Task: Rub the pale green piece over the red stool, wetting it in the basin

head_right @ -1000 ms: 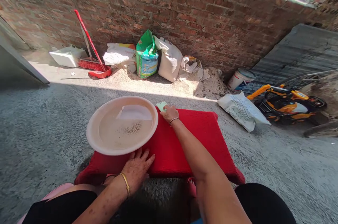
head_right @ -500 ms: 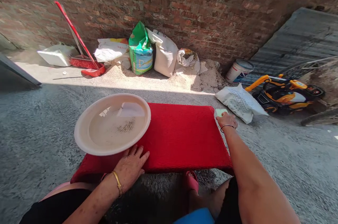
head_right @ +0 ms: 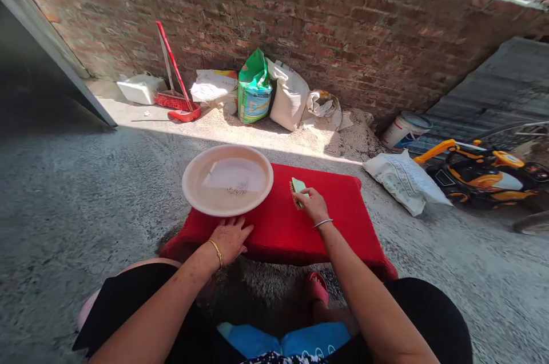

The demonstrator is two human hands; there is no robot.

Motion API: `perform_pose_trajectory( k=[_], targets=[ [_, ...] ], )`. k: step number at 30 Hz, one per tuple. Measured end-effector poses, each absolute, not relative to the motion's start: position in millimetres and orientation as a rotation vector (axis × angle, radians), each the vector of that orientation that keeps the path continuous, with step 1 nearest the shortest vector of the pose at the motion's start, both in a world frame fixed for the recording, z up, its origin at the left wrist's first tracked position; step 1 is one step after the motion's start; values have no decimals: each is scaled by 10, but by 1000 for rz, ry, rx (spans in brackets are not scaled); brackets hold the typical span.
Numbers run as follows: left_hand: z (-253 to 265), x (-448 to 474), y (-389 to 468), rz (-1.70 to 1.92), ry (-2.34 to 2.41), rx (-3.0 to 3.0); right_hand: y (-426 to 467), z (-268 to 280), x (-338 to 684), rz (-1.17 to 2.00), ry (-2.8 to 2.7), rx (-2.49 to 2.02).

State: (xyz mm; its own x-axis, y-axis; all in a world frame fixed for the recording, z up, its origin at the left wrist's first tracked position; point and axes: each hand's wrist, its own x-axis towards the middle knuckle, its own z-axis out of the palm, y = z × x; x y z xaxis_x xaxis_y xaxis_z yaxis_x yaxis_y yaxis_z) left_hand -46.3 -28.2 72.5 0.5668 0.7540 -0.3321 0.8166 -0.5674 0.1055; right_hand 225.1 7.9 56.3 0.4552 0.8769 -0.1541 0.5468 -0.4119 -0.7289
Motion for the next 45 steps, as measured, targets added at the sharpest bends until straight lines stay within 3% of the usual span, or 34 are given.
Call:
perform_pose_trajectory(
  k=[6,10,45],
  targets=[
    [792,-638,-234,-332,1346,2539,178,459,1482,653,-1228,-2206],
    [830,-677,-216,-313,1350,2513,186,380,1306,829,-1277,-2165],
    [1115,-827,-159,-434,1414,2342,-197,357,1215,1234,-903,-1849]
  ],
)
